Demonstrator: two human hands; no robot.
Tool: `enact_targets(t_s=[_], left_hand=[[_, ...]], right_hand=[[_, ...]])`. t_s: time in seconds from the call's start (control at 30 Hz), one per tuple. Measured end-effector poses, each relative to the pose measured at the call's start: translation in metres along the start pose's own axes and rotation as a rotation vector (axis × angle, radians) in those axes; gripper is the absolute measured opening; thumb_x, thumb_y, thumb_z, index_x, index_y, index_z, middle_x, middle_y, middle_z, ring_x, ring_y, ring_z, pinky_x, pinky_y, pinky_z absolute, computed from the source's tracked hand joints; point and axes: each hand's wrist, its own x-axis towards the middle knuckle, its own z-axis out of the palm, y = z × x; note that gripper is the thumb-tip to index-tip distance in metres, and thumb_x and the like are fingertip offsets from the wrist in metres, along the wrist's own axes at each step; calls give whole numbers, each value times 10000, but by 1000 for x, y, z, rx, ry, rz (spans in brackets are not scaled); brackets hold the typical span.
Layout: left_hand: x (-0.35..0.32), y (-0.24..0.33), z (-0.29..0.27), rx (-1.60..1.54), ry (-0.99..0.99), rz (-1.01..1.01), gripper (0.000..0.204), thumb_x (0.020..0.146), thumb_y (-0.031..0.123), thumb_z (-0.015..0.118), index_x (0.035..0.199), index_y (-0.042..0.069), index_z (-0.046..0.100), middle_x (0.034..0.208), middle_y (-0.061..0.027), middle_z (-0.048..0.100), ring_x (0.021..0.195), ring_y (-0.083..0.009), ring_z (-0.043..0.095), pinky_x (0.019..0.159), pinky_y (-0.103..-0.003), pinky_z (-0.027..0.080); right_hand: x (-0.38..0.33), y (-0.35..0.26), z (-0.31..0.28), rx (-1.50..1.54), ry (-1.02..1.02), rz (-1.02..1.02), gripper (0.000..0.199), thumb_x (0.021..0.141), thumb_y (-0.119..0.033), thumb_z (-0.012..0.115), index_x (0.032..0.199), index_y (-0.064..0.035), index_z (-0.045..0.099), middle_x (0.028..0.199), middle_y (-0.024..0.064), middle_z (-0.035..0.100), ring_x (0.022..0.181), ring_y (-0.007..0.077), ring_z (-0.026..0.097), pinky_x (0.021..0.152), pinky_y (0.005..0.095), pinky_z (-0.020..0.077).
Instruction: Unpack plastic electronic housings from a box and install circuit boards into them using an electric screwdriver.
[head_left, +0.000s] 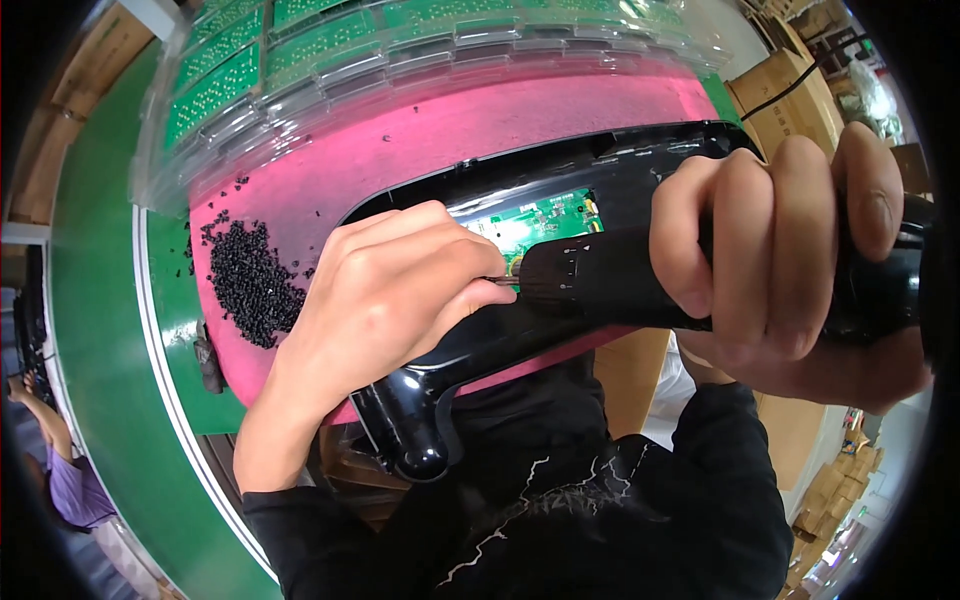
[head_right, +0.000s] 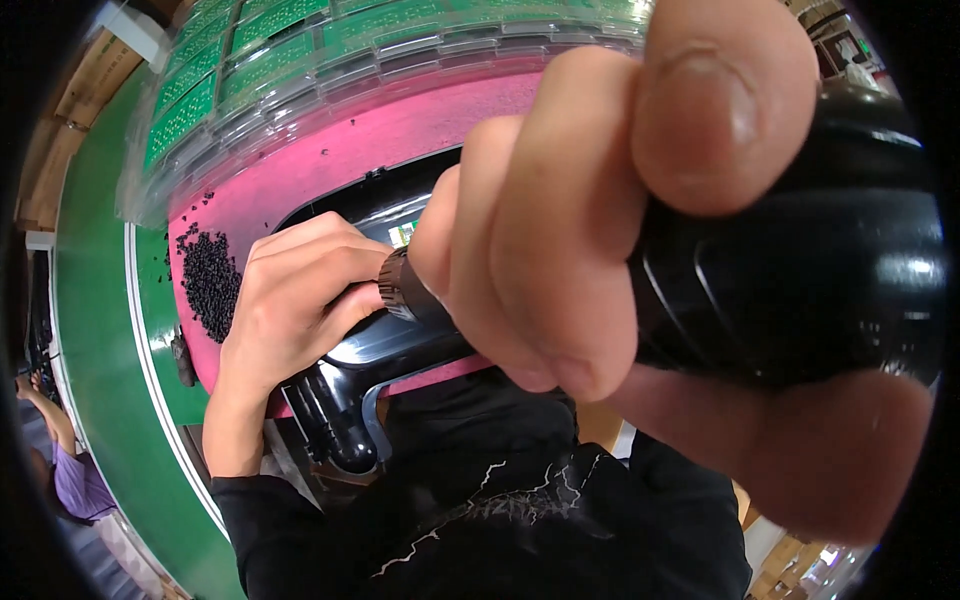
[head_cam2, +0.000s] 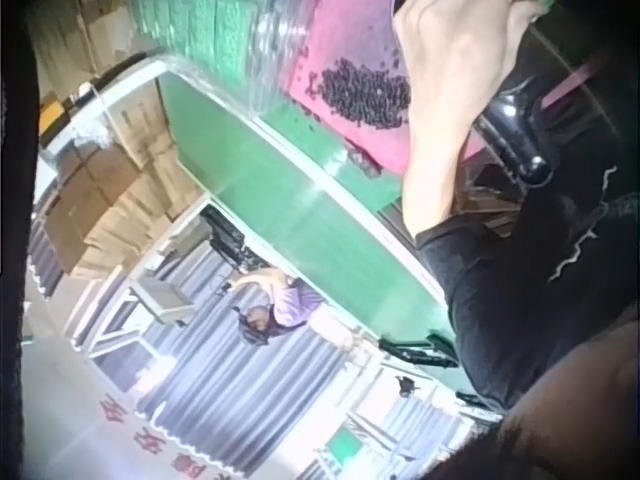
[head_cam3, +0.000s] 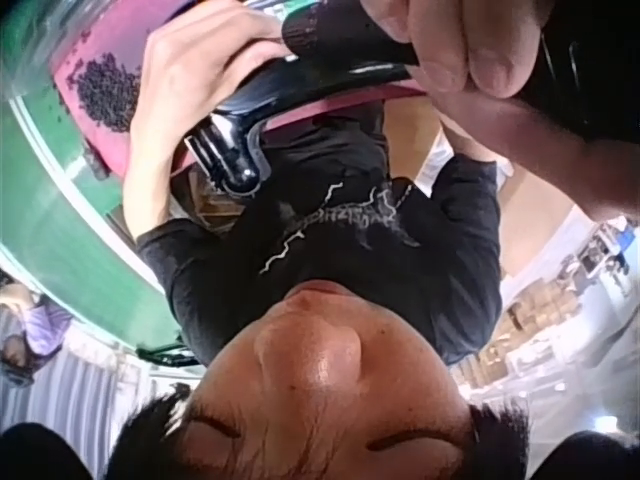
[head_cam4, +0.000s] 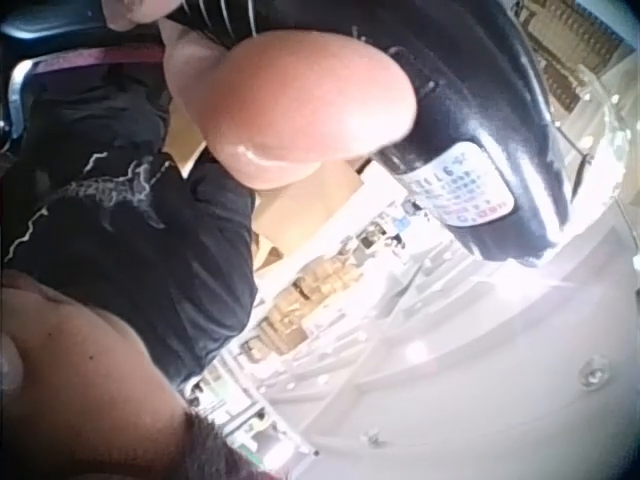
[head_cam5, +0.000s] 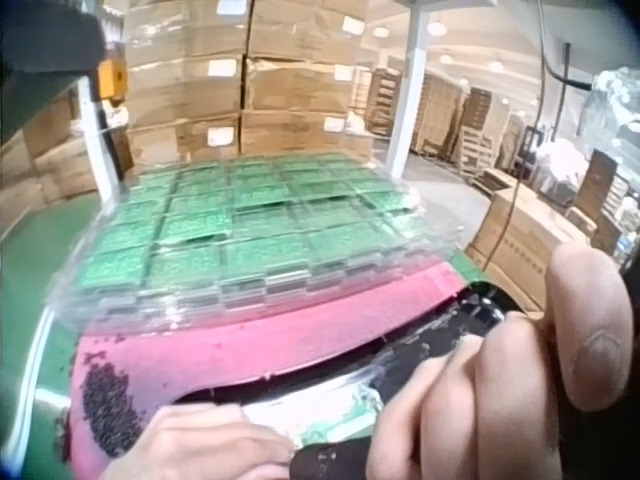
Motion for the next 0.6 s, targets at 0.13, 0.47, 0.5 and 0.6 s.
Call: enact_targets(t_s=[0.13, 0.47, 0.5, 0.6], left_hand=[[-3, 0, 1, 22, -12, 7, 191, 678, 84, 789, 758, 33, 624, 713, -50, 633, 640, -227, 605, 553, -339, 504], [-6, 2, -4, 133, 110, -252, 124, 793, 73, 751, 804, -14, 664, 684, -116, 637, 598, -245, 618, 553, -323, 465], [-5, 4, -4, 133, 113, -253, 124, 793, 73, 751, 804, -14, 664, 684, -116, 637, 598, -245, 618, 553, -323, 465], [-4, 7, -5, 145, 100, -312, 152, 848, 92, 709, 789, -29, 640, 667, -128, 617, 581, -287, 598, 546, -346, 457]], right_hand=[[-3, 21, 11, 63, 49, -87, 540, 843, -498, 653, 1169, -120, 447, 836, -17, 618, 652, 70, 583, 577, 246, 462], [9, 20, 20, -67, 111, 222, 512, 873, -526, 638, 1135, -123, 460, 736, -23, 538, 584, 86, 485, 556, 259, 391], [9, 20, 19, -84, 114, 228, 507, 874, -519, 638, 1128, -118, 460, 727, -19, 532, 577, 87, 480, 549, 257, 388], [10, 34, 23, -131, 122, 249, 493, 877, -500, 637, 1106, -101, 458, 700, -9, 516, 555, 90, 464, 526, 251, 379]])
